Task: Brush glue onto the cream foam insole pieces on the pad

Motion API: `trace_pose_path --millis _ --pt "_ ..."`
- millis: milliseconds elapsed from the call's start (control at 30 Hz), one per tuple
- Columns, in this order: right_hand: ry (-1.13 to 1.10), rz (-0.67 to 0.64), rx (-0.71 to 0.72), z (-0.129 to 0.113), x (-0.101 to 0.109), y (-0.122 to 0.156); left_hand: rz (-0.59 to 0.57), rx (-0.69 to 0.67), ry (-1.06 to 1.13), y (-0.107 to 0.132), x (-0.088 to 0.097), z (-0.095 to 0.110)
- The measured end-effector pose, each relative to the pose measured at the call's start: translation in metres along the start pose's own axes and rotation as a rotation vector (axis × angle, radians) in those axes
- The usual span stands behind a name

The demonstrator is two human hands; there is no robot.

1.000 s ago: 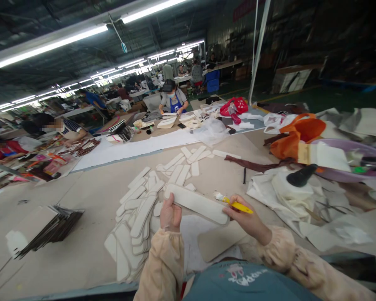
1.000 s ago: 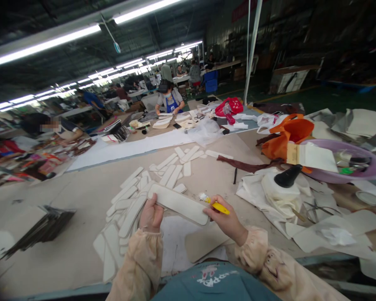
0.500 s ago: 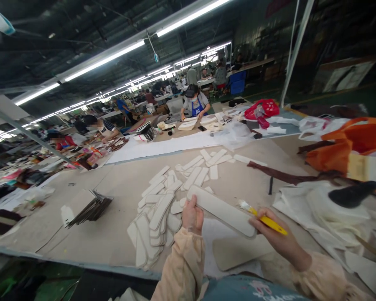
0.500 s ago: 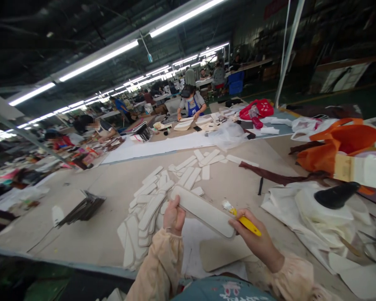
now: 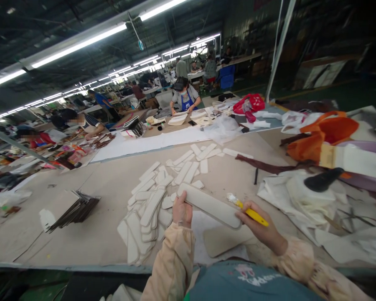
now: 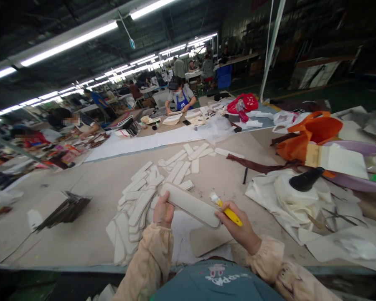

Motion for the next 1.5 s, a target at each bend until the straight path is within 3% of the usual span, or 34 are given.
trace_pose_path --millis 200,500,600,700,867,967,1100,1200,1300,1400,1500 --pt "0.041 0.022 0.071 0.004 0.0 0.001 0.048 0.003 -0.034 -0.007 0.006 -0.007" --pt "0.085 0.021 0.047 0.015 -0.001 0.0 0.092 0.019 -0.006 -0.011 0.007 -0.013" --pt "0.119 0.052 0.048 0.018 0.0 -0.001 0.051 0.015 0.014 -0.01 0.005 -0.015" --pt "0.164 0.077 0.071 0.022 0.0 -0.003 -0.053 0.092 -0.005 0.001 0.008 -0.032" --pt "0.217 0.071 0.092 0.037 -0.009 -0.002 -0.141 0.287 -0.104 0.024 0.034 -0.078" --pt "0.152 -0.017 0.034 0.049 -0.022 -0.002 -0.109 0.29 -0.158 0.015 0.056 -0.081" --pt "0.071 -0.1 -0.065 0.058 -0.03 -0.004 -0.119 0.224 -0.396 -0.024 0.074 -0.037" --pt "0.16 -0.03 -0.037 0.06 -0.016 -0.009 -0.121 0.175 -0.552 -0.063 0.09 0.015" --pt "0.281 0.011 0.024 0.064 0.006 -0.01 -0.105 0.185 -0.663 -0.111 0.12 0.067" --pt "0.361 0.055 -0.023 0.08 0.03 -0.002 0.037 0.067 -1.144 -0.169 0.164 0.121" --pt "0.312 0.158 -0.135 0.103 0.049 0.015 0.174 -0.034 -1.753 -0.213 0.197 0.156"
Point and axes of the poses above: each hand's wrist, its own y-axis away from the middle knuckle, its own x-axis out of the back of the hand, z = x × y, the point moved 5 cm from there along -y, towards the middle knuckle
